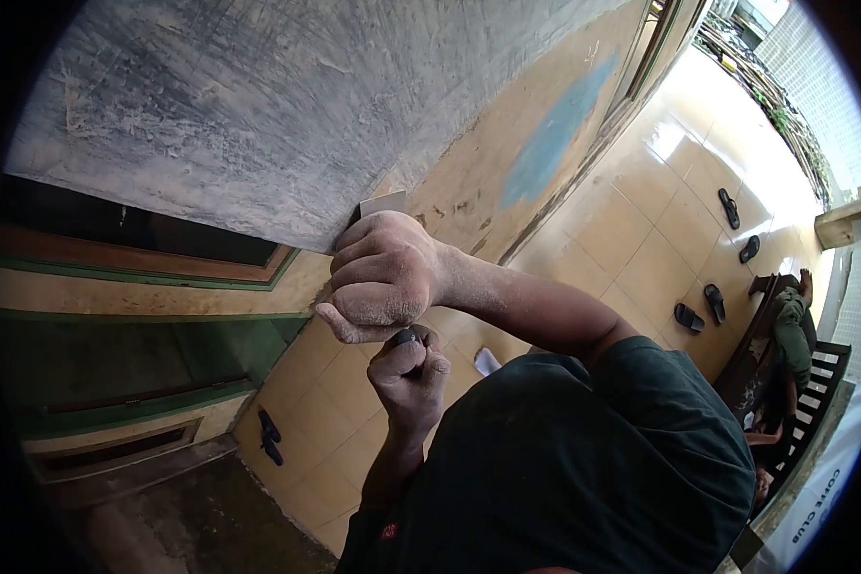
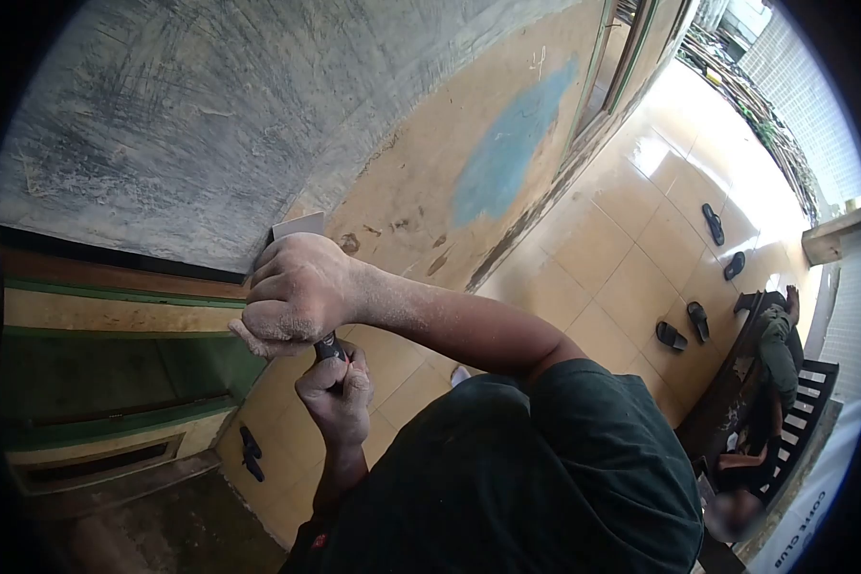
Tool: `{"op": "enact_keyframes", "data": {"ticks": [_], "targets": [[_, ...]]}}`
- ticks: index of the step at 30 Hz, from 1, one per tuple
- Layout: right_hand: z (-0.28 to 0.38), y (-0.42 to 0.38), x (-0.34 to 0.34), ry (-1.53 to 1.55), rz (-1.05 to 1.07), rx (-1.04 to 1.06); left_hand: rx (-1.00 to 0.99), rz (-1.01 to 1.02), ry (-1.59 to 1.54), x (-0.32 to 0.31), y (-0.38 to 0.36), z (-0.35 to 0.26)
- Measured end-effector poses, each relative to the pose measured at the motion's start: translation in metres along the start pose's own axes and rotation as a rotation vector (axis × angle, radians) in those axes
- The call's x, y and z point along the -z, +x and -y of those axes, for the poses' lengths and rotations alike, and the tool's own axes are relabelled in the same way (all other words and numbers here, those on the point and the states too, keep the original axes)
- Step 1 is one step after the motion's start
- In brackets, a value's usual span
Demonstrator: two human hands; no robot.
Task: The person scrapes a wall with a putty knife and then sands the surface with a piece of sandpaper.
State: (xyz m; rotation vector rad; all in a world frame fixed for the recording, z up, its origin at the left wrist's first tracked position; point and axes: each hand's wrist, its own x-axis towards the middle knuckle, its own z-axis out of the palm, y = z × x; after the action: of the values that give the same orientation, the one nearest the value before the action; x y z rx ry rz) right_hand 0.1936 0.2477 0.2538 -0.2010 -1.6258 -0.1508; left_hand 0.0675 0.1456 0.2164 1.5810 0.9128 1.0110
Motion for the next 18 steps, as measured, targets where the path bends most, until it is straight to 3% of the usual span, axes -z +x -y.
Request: {"op": "enact_keyframes", "data": {"ticks": [5,11,14,18], "targets": [[0.011,0.006,-0.007,0.055,-0.030,-0.011,-0.032,0.019,-0.029,0.009,-0.016,-0.010],[0.009,0.004,-0.004,0.012,-0.041,-0.092,0.166,-0.021,-0.076,0.006,-0.010,-0.029],[0.009,0.007,-0.009,0.064,-0.009,-0.063,0.071,0.007,-0.044,0.013,-0.018,-0.025],[0.003,0.010,0.001,0.023,-0.012,-0.042,0.107,0.014,-0.034,0.008,-0.004,-0.022]]}}
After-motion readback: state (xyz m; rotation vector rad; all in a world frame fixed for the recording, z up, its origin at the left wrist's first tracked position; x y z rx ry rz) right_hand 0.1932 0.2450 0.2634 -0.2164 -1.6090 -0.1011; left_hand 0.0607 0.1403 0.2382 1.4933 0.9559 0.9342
